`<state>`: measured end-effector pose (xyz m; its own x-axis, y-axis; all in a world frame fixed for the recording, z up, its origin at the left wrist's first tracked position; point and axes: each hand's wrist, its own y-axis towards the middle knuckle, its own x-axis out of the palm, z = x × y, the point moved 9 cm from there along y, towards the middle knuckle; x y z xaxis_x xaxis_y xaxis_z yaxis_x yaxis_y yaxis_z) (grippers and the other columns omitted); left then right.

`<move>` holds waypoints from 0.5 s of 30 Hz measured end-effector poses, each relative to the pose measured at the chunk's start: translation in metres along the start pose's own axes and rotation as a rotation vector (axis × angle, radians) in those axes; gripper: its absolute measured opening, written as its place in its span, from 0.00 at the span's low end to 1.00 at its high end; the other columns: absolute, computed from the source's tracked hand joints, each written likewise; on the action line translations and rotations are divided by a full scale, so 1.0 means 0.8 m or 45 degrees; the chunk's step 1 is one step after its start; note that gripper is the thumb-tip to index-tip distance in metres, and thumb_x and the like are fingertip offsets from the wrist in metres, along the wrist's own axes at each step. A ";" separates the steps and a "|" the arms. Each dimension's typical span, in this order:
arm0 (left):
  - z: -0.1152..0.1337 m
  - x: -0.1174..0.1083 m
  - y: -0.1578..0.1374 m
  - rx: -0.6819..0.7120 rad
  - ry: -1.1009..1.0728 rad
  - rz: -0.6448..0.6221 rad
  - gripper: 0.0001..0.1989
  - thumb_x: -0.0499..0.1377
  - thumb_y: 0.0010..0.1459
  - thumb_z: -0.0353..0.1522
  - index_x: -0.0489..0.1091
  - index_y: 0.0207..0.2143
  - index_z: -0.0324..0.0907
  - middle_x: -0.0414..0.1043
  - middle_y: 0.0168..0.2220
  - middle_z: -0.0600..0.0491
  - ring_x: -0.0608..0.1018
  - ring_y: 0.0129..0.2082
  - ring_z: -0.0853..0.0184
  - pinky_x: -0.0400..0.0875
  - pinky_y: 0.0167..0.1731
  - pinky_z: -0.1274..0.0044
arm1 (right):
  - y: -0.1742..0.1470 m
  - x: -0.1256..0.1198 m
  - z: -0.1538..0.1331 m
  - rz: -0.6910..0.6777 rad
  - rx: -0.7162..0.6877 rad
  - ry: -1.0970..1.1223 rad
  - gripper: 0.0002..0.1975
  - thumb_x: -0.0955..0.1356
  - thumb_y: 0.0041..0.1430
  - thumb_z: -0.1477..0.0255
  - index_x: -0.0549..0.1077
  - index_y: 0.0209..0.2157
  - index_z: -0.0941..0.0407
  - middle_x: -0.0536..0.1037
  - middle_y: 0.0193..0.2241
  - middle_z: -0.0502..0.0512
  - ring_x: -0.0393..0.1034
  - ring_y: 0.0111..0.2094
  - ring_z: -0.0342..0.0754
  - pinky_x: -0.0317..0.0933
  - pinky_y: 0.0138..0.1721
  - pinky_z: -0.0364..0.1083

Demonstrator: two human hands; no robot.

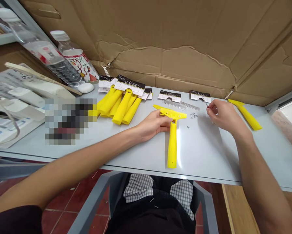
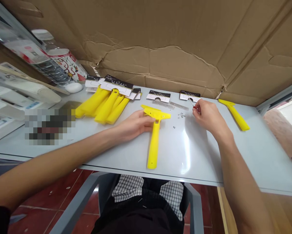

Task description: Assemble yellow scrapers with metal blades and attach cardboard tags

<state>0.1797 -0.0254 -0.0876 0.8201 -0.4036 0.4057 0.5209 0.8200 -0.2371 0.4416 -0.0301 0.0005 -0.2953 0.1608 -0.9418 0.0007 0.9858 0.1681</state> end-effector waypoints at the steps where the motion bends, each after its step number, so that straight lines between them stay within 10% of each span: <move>1: 0.000 0.000 0.000 0.003 0.001 0.000 0.13 0.73 0.57 0.28 0.78 0.45 0.38 0.83 0.47 0.41 0.85 0.45 0.57 0.77 0.49 0.63 | 0.001 0.001 0.009 -0.016 0.028 -0.047 0.06 0.66 0.68 0.65 0.72 0.37 0.51 0.82 0.38 0.59 0.76 0.38 0.57 0.67 0.38 0.55; 15: -0.002 -0.001 0.002 0.000 0.008 -0.022 0.14 0.73 0.59 0.29 0.78 0.47 0.39 0.84 0.48 0.41 0.85 0.46 0.58 0.77 0.49 0.65 | 0.004 0.036 0.052 -0.289 0.262 -0.473 0.17 0.64 0.71 0.54 0.76 0.44 0.50 0.82 0.43 0.64 0.75 0.38 0.62 0.61 0.34 0.54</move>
<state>0.1802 -0.0245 -0.0895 0.8125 -0.4202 0.4040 0.5348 0.8131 -0.2299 0.4726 -0.0200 -0.0377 0.0511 -0.0901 -0.9946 0.1761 0.9811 -0.0798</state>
